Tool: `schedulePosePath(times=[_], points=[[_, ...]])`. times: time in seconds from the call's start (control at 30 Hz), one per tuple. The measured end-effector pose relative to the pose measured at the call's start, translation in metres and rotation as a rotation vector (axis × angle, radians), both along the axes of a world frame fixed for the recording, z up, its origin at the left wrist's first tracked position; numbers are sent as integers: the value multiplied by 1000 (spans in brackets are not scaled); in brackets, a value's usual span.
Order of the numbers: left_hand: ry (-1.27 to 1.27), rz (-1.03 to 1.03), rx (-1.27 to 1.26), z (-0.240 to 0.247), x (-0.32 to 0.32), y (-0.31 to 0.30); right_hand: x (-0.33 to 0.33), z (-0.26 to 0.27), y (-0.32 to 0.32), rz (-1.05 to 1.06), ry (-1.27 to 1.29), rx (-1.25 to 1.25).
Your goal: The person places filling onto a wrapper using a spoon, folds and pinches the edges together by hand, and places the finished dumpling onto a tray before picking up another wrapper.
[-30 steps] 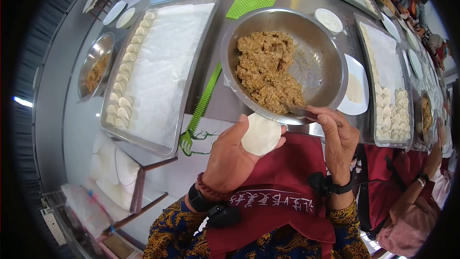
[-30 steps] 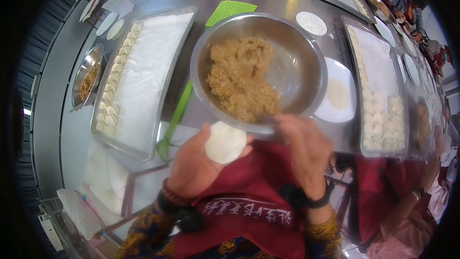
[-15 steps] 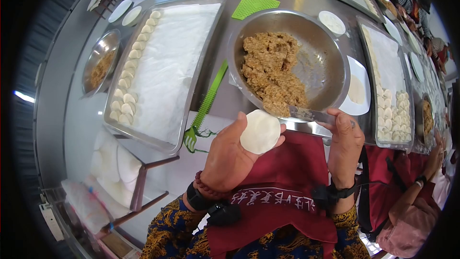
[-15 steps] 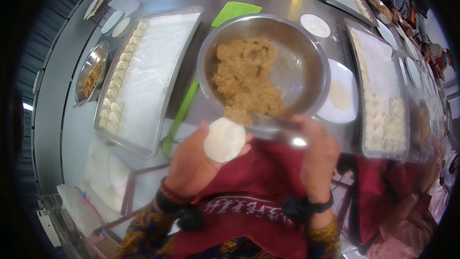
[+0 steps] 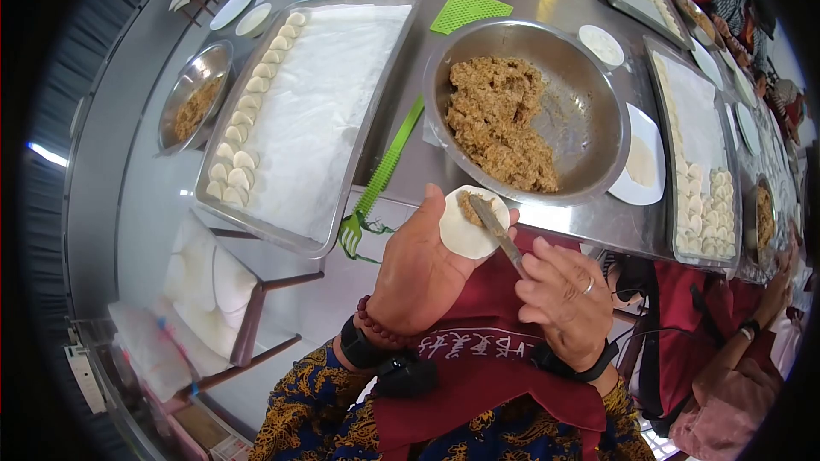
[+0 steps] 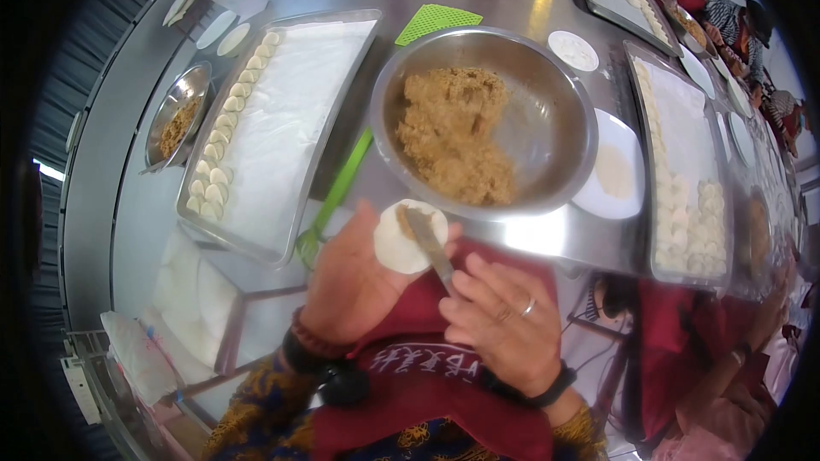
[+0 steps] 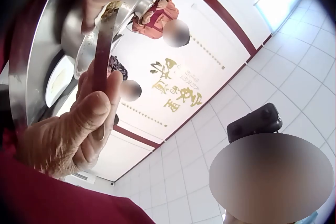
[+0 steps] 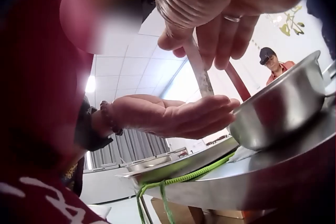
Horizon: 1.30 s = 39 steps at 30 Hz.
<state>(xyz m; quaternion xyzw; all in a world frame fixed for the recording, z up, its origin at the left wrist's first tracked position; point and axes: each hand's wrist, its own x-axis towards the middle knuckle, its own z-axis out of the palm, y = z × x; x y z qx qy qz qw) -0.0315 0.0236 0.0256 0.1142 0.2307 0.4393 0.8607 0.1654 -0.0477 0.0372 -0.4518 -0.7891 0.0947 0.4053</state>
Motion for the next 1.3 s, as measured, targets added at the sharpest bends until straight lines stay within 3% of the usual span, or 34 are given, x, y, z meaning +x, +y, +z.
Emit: schedulePosePath(times=[0.1, 0.23, 0.43, 0.5, 0.53, 0.6, 0.63, 0.7, 0.8, 0.9, 1.03, 1.13, 1.2, 1.3], points=[[1, 21, -31, 2, 1, -2, -2, 0, -6, 74, -218, 54], [4, 24, -30, 0, -1, -3, -1, -1, -13, 118, -275, 73], [420, 13, 200, -8, -4, -3, 14, 15, -14, 136, -153, -40], [827, -22, 701, 5, -10, -5, 18, 18, -14, 75, 82, -64], [827, -24, 700, 9, -10, -5, 16, 18, -12, 73, 83, -65], [1081, -216, 774, 14, -10, -4, 8, 17, -5, 2, 82, -18], [1082, -220, 775, 9, -8, -4, 6, 10, -1, 8, 90, 4], [152, -59, 112, -4, -5, -6, 5, -3, 2, 24, 59, -4], [52, -27, -31, -2, -5, -2, 8, -5, 0, 52, 15, -34], [181, -19, 173, -9, -5, -3, 17, 0, -5, 54, 53, -73], [142, -6, 126, -8, -1, -1, 19, -5, -4, -65, 163, -78], [121, 8, 97, -6, -1, 1, 15, -6, 0, -32, 115, -109], [48, 36, -77, -5, 0, 4, 17, 0, -1, -22, 120, -124], [116, 8, 34, -9, 2, 3, 32, 0, -1, -35, 212, -152]])
